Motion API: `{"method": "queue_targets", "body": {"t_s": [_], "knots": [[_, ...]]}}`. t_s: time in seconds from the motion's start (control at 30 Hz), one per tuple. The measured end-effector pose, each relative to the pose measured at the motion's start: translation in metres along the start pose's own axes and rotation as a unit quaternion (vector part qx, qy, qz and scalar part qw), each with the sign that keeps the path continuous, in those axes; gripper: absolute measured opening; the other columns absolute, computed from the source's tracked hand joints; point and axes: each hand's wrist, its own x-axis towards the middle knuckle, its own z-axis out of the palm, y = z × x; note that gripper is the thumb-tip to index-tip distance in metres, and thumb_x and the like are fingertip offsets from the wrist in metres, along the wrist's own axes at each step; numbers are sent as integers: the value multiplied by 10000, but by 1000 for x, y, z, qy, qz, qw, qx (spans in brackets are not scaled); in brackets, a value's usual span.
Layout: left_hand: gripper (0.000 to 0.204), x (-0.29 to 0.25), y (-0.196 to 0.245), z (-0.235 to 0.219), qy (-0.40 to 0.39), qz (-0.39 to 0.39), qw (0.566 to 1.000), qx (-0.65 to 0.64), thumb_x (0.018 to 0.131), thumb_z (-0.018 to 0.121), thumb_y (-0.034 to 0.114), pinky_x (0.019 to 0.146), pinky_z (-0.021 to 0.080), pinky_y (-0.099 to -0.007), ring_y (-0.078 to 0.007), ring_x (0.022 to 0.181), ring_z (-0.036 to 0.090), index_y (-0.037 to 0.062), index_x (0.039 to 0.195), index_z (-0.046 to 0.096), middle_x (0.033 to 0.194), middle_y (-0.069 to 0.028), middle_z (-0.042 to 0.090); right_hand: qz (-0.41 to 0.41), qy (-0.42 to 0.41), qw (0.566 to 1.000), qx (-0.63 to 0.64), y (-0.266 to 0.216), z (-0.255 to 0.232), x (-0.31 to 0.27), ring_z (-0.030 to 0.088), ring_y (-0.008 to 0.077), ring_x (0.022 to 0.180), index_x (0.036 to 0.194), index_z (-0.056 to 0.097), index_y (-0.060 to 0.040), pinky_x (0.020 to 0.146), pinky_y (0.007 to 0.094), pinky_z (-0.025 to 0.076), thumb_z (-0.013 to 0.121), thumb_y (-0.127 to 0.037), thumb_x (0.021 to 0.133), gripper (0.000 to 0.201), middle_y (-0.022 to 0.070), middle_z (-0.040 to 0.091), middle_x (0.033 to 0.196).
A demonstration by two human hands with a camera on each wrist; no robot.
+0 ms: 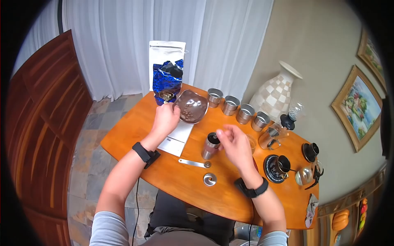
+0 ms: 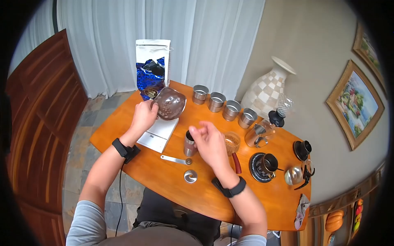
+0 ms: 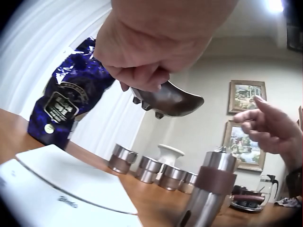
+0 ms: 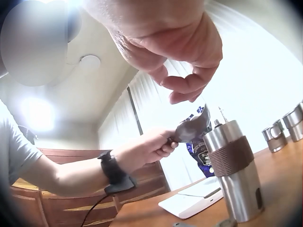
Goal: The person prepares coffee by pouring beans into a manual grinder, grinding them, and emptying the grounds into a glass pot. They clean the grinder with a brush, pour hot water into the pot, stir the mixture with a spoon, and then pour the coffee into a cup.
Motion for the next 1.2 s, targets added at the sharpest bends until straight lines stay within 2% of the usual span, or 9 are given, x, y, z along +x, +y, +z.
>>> {"method": "queue_targets", "body": {"t_s": [0.07, 0.13, 0.3, 0.33, 0.4, 0.6, 0.73, 0.97, 1.2], "knots": [[304, -3, 20, 11, 4, 11, 1000, -16, 930, 498, 164, 594, 547, -384, -278, 560, 684, -79, 795, 621, 595, -202, 631, 35, 7, 999, -7, 3, 3, 19, 634, 137, 551, 1122, 574, 123, 537, 277, 497, 659, -316, 907, 496, 101, 667, 727], [280, -6, 37, 22, 13, 7, 997, -81, 883, 522, 145, 710, 504, -516, -479, 732, 616, -95, 776, 619, 744, -313, 613, 70, 13, 997, -11, 6, 4, 32, 630, 138, 541, 1136, 560, 134, 529, 271, 495, 643, -341, 915, 531, 113, 668, 732], [278, -18, 73, 31, 4, 15, 997, -72, 905, 514, 144, 689, 498, -526, -489, 733, 612, -93, 794, 609, 729, -322, 604, 140, -88, 982, 95, 27, 2, 48, 547, 92, 495, 1085, 585, 43, 428, 222, 391, 579, -257, 961, 325, 68, 642, 734], [278, -19, 71, 37, 0, 15, 997, -73, 905, 514, 144, 689, 498, -526, -489, 733, 612, -93, 794, 609, 729, -322, 604, 143, -86, 981, 94, 32, 2, 48, 547, 92, 495, 1085, 585, 43, 428, 222, 391, 579, -257, 961, 325, 68, 642, 734], [306, -20, 65, 50, 0, 19, 997, -74, 937, 517, 183, 609, 526, -424, -353, 636, 676, -79, 810, 612, 640, -226, 637, 128, -59, 984, 110, 40, 0, 48, 599, 144, 498, 919, 574, 80, 475, 295, 469, 563, -225, 924, 305, 101, 635, 638], [348, -28, 62, 61, -9, 51, 992, -116, 972, 516, 248, 590, 525, -406, -333, 622, 679, -83, 955, 621, 643, -210, 647, 54, -16, 995, 80, 54, 2, 48, 592, 155, 490, 946, 573, 71, 481, 309, 476, 504, -133, 911, 218, 96, 604, 602], [348, -36, 73, 59, -5, 15, 992, -124, 969, 511, 257, 716, 511, -503, -468, 806, 636, -73, 1046, 589, 802, -301, 648, 36, -5, 998, 57, 53, 3, 46, 601, 174, 489, 954, 572, 74, 491, 322, 483, 498, -123, 908, 215, 100, 602, 584], [387, -47, 72, 60, -54, -16, 992, -109, 982, 496, 236, 721, 500, -493, -475, 845, 633, -68, 1219, 474, 873, -308, 649, 2, 25, 999, -25, 45, 4, 36, 623, 220, 496, 970, 563, 67, 510, 353, 490, 501, -116, 910, 202, 121, 595, 562], [377, -56, 70, 67, -41, -2, 993, -113, 985, 477, 230, 737, 482, -536, -497, 855, 618, -37, 1248, 428, 905, -319, 641, 4, 50, 998, -48, 49, 6, 33, 631, 241, 508, 956, 555, 48, 526, 380, 490, 526, -101, 914, 157, 146, 603, 585]]}}
